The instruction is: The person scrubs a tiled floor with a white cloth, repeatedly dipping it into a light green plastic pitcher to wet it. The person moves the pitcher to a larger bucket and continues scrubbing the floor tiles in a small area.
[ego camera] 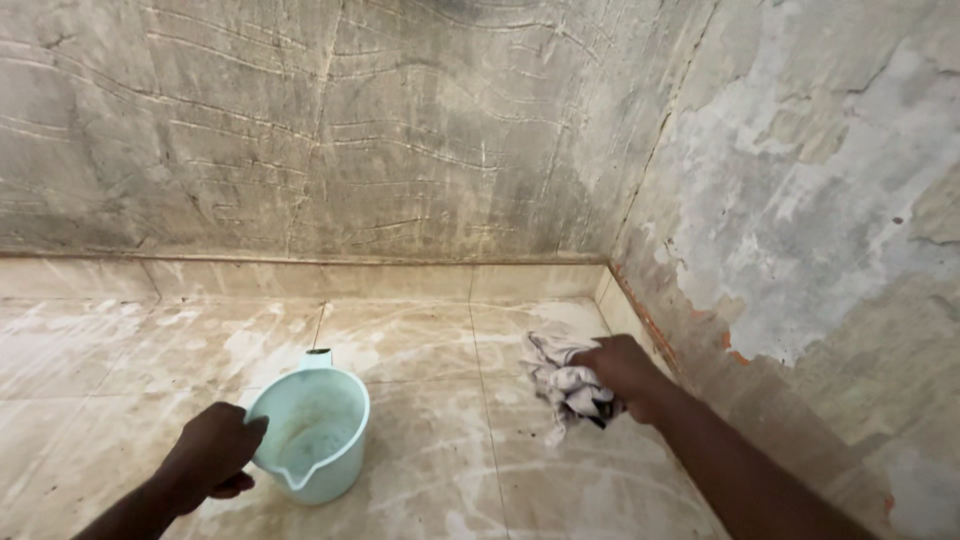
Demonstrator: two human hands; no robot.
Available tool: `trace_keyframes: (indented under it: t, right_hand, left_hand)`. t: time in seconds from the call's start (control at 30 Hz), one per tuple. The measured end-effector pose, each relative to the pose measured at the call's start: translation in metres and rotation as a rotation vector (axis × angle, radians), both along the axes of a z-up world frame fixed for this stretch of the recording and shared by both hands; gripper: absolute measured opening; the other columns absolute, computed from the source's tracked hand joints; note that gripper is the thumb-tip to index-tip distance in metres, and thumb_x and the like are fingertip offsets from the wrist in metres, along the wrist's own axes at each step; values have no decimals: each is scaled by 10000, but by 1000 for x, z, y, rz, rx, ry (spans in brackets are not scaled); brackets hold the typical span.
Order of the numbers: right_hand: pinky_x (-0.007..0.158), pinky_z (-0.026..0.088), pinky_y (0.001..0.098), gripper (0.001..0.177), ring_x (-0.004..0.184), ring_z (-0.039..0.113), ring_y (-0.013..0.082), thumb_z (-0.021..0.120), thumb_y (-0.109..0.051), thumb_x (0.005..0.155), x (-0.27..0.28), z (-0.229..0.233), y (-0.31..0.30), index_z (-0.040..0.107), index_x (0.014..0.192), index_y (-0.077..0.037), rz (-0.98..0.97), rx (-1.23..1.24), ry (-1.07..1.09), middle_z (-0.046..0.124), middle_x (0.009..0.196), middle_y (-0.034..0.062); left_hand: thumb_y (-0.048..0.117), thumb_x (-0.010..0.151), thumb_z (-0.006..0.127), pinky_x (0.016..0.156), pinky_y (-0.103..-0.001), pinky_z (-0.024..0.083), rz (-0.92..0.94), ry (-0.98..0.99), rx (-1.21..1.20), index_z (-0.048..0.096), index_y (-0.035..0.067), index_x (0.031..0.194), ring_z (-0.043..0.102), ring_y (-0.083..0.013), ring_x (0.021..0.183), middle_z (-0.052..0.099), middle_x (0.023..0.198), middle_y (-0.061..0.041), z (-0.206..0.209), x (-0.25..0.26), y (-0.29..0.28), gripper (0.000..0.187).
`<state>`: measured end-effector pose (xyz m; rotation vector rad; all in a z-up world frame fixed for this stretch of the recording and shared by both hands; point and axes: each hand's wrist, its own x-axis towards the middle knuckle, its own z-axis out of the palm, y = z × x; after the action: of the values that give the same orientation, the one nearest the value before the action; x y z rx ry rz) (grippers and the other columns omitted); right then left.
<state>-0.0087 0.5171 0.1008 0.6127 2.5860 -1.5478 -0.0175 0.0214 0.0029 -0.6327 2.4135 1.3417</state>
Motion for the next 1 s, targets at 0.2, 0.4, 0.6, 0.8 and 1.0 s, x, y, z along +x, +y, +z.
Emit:
trace_keyframes:
  t: [0.2, 0.4, 0.6, 0.8, 1.0]
  right_hand:
    - [470, 496, 413, 174, 612, 685, 203, 771, -138, 788, 4, -11, 2, 702, 914, -40, -53, -106, 10, 707, 769, 100]
    - [420, 402, 428, 322, 579, 583, 267, 781, -202, 801, 9, -12, 13, 696, 924, 83, 21, -71, -38, 636, 773, 168]
    - [490, 509, 442, 305, 667, 686, 249, 752, -198, 768, 25, -8, 10, 722, 1015, -23, 69, -59, -134, 669, 855, 124]
    - [507, 519, 397, 396, 666, 692, 253, 755, -213, 752, 31, -6, 2, 777, 1100, -26, 94, -64, -120, 716, 859, 131]
    - [584, 523, 368, 429, 726, 703, 202, 776, -186, 750, 35, -1, -9, 756, 1171, -103, 40, -35, -144, 768, 898, 61]
  left_hand:
    - [318, 1023, 587, 483, -434, 613, -54, -33, -114, 705, -54, 992, 760, -314, 554, 748, 752, -224, -2, -5, 0, 392]
    - [377, 983, 636, 550, -446, 647, -172, -36, -252, 758, -70, 941, 789, -324, 557, 791, 720, -228, -52, -34, -33, 466]
    - [473, 908, 705, 711, -433, 707, -370, -50, -457, 832, 5, 938, 790, -297, 737, 819, 826, -147, -126, -91, -98, 486]
    - [602, 825, 801, 932, -417, 605, -427, -35, -858, 737, 166, 1153, 765, -228, 1093, 801, 1110, -61, -85, -53, -94, 549]
    - [265, 882, 511, 984, -489, 581, -520, 401, -1208, 443, 98, 1432, 582, -341, 1301, 594, 1360, -114, -5, -21, 23, 579]
